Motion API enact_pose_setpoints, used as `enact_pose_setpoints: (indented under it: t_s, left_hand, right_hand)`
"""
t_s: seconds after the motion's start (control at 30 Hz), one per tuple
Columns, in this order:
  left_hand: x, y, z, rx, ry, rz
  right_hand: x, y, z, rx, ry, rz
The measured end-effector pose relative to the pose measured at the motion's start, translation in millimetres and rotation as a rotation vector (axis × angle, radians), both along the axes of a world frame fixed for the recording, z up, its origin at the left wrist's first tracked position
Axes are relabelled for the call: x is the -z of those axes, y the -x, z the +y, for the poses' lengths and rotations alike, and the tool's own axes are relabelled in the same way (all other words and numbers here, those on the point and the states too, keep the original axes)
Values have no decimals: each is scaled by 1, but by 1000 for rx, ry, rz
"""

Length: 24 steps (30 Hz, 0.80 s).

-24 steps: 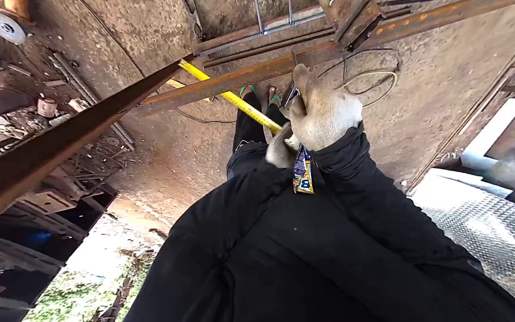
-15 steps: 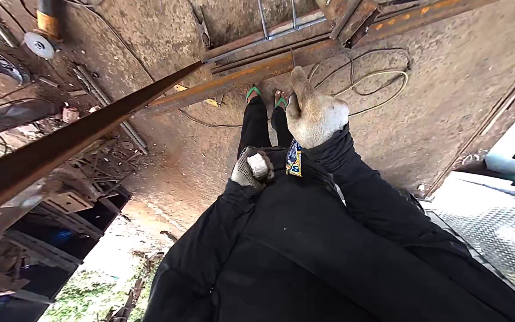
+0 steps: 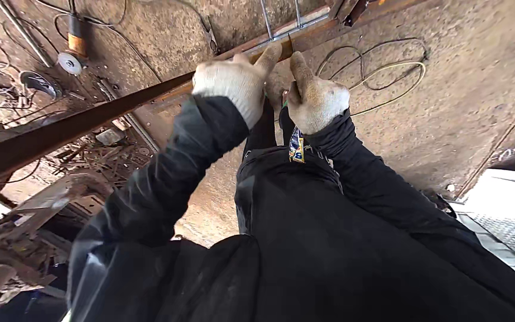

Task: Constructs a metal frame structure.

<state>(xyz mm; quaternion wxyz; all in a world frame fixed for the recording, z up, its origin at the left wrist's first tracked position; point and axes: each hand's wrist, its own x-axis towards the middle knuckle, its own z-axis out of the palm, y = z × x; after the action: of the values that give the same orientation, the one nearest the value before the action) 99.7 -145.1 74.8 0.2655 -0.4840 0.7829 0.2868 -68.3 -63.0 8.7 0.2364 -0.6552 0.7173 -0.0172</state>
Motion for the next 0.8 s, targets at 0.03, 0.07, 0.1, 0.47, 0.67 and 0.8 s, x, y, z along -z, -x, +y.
enact_pose_setpoints:
  t_s: [0.03, 0.07, 0.1, 0.47, 0.67, 0.8]
  left_hand:
    - [1, 6, -6, 58, -23, -38]
    - [3, 10, -11, 109, -26, -62]
    - [5, 14, -14, 148, -28, -87]
    - [19, 23, -9, 208, 46, -169]
    - [21, 24, -8, 286, 49, -188]
    - [20, 23, -6, 267, 33, -168]
  right_hand:
    - [-1, 1, 0, -5, -17, -3]
    - [-1, 1, 0, -4, -17, -10]
    - [0, 1, 1, -2, -5, -11]
    - [6, 1, 12, 21, 65, -17]
    - [4, 3, 11, 18, 49, -15]
    - [7, 2, 11, 34, 60, -35]
